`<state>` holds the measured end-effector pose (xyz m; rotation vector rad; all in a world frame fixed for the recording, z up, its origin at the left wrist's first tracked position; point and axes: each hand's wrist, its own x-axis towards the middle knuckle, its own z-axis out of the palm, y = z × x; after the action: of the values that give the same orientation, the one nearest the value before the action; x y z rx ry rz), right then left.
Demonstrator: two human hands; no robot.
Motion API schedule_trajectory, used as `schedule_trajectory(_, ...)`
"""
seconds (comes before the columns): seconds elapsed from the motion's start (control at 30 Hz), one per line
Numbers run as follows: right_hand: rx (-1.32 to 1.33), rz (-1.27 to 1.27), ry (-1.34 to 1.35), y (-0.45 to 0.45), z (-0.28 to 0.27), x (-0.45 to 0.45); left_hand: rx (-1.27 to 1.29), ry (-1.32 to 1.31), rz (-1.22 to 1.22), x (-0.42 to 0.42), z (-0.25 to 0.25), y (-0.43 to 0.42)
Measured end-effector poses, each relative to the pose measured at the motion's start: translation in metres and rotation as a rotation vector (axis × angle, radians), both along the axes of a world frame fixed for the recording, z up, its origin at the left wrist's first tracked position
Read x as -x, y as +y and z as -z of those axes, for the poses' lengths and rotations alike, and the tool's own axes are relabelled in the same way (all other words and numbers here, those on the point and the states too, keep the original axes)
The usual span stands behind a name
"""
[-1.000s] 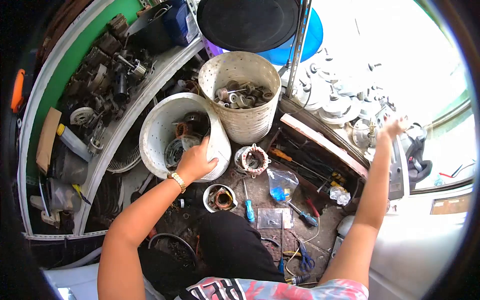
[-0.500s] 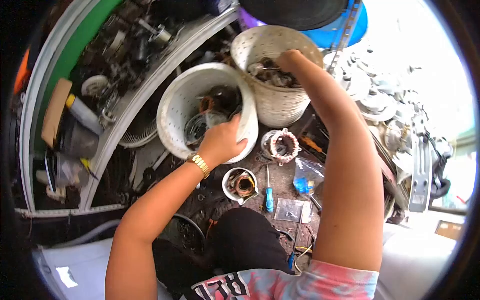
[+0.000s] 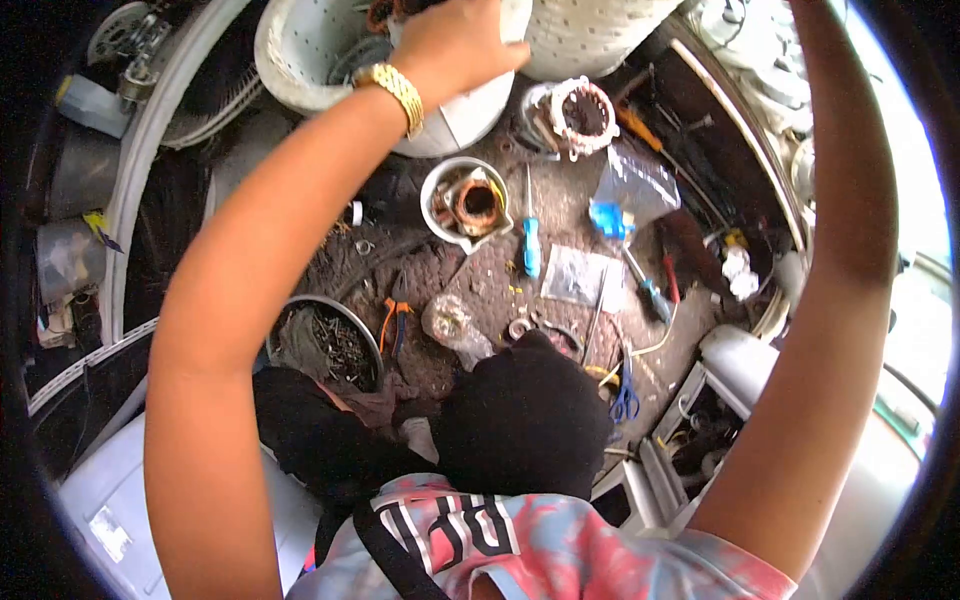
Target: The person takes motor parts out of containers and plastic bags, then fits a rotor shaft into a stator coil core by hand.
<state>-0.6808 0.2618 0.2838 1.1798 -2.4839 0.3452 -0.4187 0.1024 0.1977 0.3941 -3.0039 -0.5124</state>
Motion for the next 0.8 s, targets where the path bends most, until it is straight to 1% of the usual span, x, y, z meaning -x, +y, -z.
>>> schedule_trajectory(0.07, 0.214, 0.039, -0.129, 0.053, -0.01, -0.044, -0.06, 0.032, 0.002, -0.009, -0.012, 0.008)
schedule_trajectory(0.13, 0.405, 0.114, -0.301, 0.115, -0.01, -0.097, 0.214, 0.4, 0.06, -0.009, 0.012, 0.005)
schedule_trajectory(0.17, 0.477, 0.164, -0.397, 0.143, -0.006, -0.127, 0.277, 0.596, 0.124, -0.017, 0.012, 0.007)
schedule_trajectory(0.2, 0.532, 0.226, -0.505, 0.169, 0.002, -0.158, 0.361, 0.588, 0.23, -0.033, 0.002, 0.013)
schedule_trajectory(0.27, 0.582, 0.371, -0.772, 0.21, 0.026, -0.227, 0.349, 0.725, 0.46, -0.075, 0.028, 0.027)
schedule_trajectory(0.3, 0.542, 0.358, -0.844, 0.222, 0.035, -0.258, 0.216, 0.674, 0.555, -0.105, 0.045, 0.039)
schedule_trajectory(0.33, 0.445, 0.33, -0.964, 0.229, 0.054, -0.292, 0.085, 0.624, 0.648, -0.138, 0.064, 0.051)
schedule_trajectory(0.4, 0.285, 0.283, -1.219, 0.236, 0.093, -0.354, -0.064, 0.311, 0.666, -0.202, 0.124, 0.061)
schedule_trajectory(0.43, 0.297, 0.284, -1.388, 0.24, 0.114, -0.38, -0.085, 0.103, 0.623, -0.234, 0.147, 0.064)
schedule_trajectory(0.47, 0.441, 0.318, -1.617, 0.247, 0.141, -0.404, -0.101, -0.103, 0.573, -0.263, 0.167, 0.066)
schedule_trajectory(0.5, 0.642, 0.437, -1.891, 0.247, 0.152, -0.424, -0.078, -0.23, 0.629, -0.285, 0.181, 0.07)
schedule_trajectory(0.53, 0.763, 0.36, -1.989, 0.251, 0.173, -0.439, -0.053, -0.359, 0.68, -0.305, 0.194, 0.073)
schedule_trajectory(0.6, 0.872, 0.314, -2.078, 0.239, 0.189, -0.462, 0.062, -0.337, 0.69, -0.334, 0.221, 0.081)
schedule_trajectory(0.67, 0.91, 0.252, -2.102, 0.23, 0.214, -0.48, 0.016, -0.331, 0.521, -0.344, 0.242, 0.084)
schedule_trajectory(0.7, 0.86, 0.243, -2.097, 0.223, 0.216, -0.485, -0.016, -0.307, 0.447, -0.342, 0.246, 0.084)
schedule_trajectory(0.73, 0.75, 0.244, -2.077, 0.218, 0.217, -0.487, -0.051, -0.28, 0.369, -0.341, 0.25, 0.084)
schedule_trajectory(0.77, 0.789, 0.134, -2.108, 0.213, 0.219, -0.49, -0.058, -0.249, 0.357, -0.344, 0.254, 0.083)
schedule_trajectory(0.8, 0.825, 0.021, -2.137, 0.206, 0.22, -0.492, -0.077, -0.273, 0.38, -0.344, 0.256, 0.081)
